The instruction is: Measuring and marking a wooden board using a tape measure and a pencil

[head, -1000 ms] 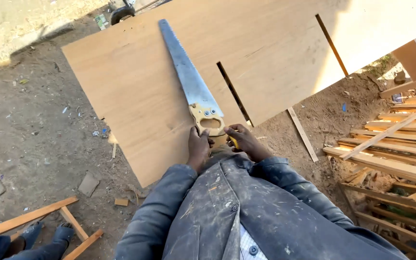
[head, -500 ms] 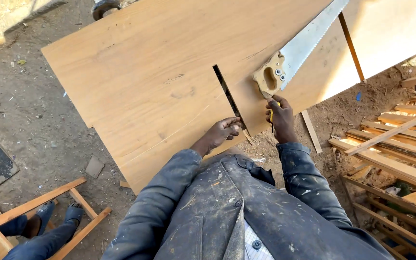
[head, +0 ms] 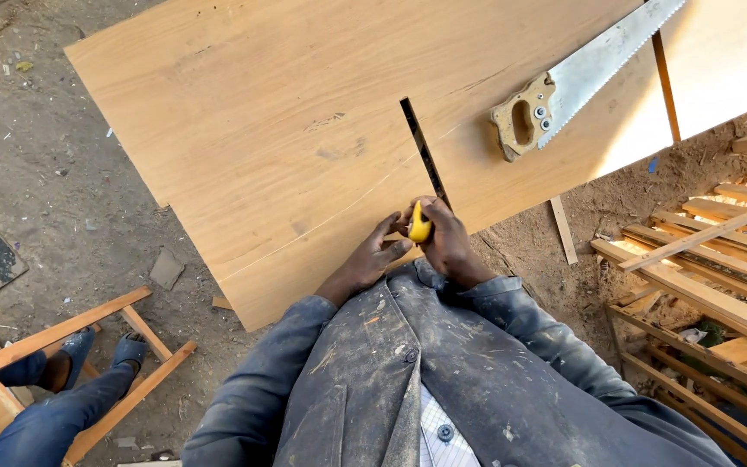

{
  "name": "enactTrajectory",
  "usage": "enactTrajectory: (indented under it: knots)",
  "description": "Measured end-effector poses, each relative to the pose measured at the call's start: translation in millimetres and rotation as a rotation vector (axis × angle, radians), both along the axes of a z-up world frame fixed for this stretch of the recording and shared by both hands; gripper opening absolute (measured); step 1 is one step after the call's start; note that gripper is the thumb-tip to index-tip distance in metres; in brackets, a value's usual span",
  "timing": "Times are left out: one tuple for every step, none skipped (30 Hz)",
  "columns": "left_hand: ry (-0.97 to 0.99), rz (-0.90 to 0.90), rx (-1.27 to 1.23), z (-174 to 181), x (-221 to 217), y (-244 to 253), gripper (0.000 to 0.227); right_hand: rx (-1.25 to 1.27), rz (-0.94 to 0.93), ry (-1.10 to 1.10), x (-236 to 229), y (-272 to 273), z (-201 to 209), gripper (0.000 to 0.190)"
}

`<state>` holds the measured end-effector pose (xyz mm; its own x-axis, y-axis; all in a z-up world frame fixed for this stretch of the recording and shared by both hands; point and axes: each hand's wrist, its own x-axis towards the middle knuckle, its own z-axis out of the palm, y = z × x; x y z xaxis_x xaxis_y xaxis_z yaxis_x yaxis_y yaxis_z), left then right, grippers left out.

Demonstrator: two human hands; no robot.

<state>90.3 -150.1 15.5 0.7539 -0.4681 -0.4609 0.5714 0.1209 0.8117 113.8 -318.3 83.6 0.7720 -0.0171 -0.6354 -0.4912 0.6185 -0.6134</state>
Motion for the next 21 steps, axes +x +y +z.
enactTrajectory:
  knots:
    - [0.001, 0.005, 0.002, -1.4, 2.0, 3.4, 0.083, 0.002, 0.005, 0.001, -2.5, 17.6, -5.3, 0.03]
    - [0.002, 0.078, -0.016, -2.4, 4.6, 6.9, 0.084, 0.018, 0.003, -0.016, -5.0, 35.4, -9.9, 0.03]
    - [0.002, 0.151, -0.033, -3.1, 7.0, 10.8, 0.085, 0.035, 0.001, -0.033, -7.7, 53.4, -14.3, 0.03]
    - [0.0, 0.153, -0.036, 0.5, 4.6, 15.6, 0.085, 0.032, 0.002, -0.036, -6.4, 57.0, -11.6, 0.03]
    - [0.032, 0.202, -0.076, 4.2, 1.9, 20.8, 0.08, 0.019, 0.067, -0.01, -5.3, 61.0, -8.8, 0.028]
    - [0.065, 0.253, -0.117, 7.9, -1.0, 25.5, 0.075, 0.004, 0.133, 0.016, -4.1, 64.5, -5.9, 0.026]
    - [0.064, 0.257, -0.121, 6.8, -5.3, 32.3, 0.075, 0.0, 0.136, 0.015, -5.9, 69.1, -1.0, 0.026]
    - [0.081, 0.21, -0.117, 5.5, -9.9, 39.4, 0.074, -0.047, 0.19, 0.007, -8.1, 73.9, 3.7, 0.024]
    - [0.098, 0.164, -0.112, 4.3, -14.7, 46.4, 0.073, -0.095, 0.243, -0.001, -10.5, 78.8, 8.5, 0.021]
    - [0.095, 0.164, -0.119, 7.9, -16.0, 55.0, 0.073, -0.102, 0.243, -0.005, -12.3, 82.8, 12.3, 0.021]
    - [0.068, 0.129, -0.078, 11.5, -17.3, 63.5, 0.071, -0.121, 0.258, -0.001, -14.1, 86.6, 16.2, 0.021]
    - [0.043, 0.093, -0.037, 14.7, -19.5, 71.3, 0.069, -0.141, 0.272, 0.006, -17.0, 89.7, 20.0, 0.021]
    - [0.041, 0.091, -0.045, 39.8, -13.4, 82.5, 0.069, -0.15, 0.27, 0.004, -15.8, 92.4, 26.5, 0.021]
    - [-0.072, -0.052, 0.246, 64.8, -7.7, 93.6, 0.063, -0.185, 0.31, 0.0, -14.8, 94.7, 33.2, 0.021]
    - [-0.186, -0.195, 0.536, 89.6, -1.8, 104.9, 0.062, -0.219, 0.349, -0.004, -13.6, 96.8, 39.8, 0.022]
    - [-0.189, -0.195, 0.528, 102.3, 2.0, 112.0, 0.062, -0.227, 0.348, -0.005, -19.1, 91.9, 23.4, 0.022]
    - [-0.228, -0.312, 0.668, 114.8, 5.9, 119.0, 0.065, -0.084, 0.312, 0.058, -24.3, 86.5, 7.0, 0.017]
    - [-0.265, -0.433, 0.806, 127.5, 8.4, 125.6, 0.07, 0.06, 0.273, 0.123, -31.6, 80.3, -8.8, 0.013]
    - [-0.267, -0.435, 0.797, 129.0, 6.1, 133.4, 0.07, 0.052, 0.269, 0.125, -34.2, 74.3, -7.8, 0.013]
    - [-0.246, -0.419, 0.848, 130.1, 5.1, 141.3, 0.068, 0.115, 0.187, 0.142, -34.9, 68.4, -7.4, 0.01]
    - [-0.223, -0.402, 0.899, 131.3, 4.3, 148.9, 0.067, 0.178, 0.105, 0.159, -35.4, 62.3, -6.6, 0.007]
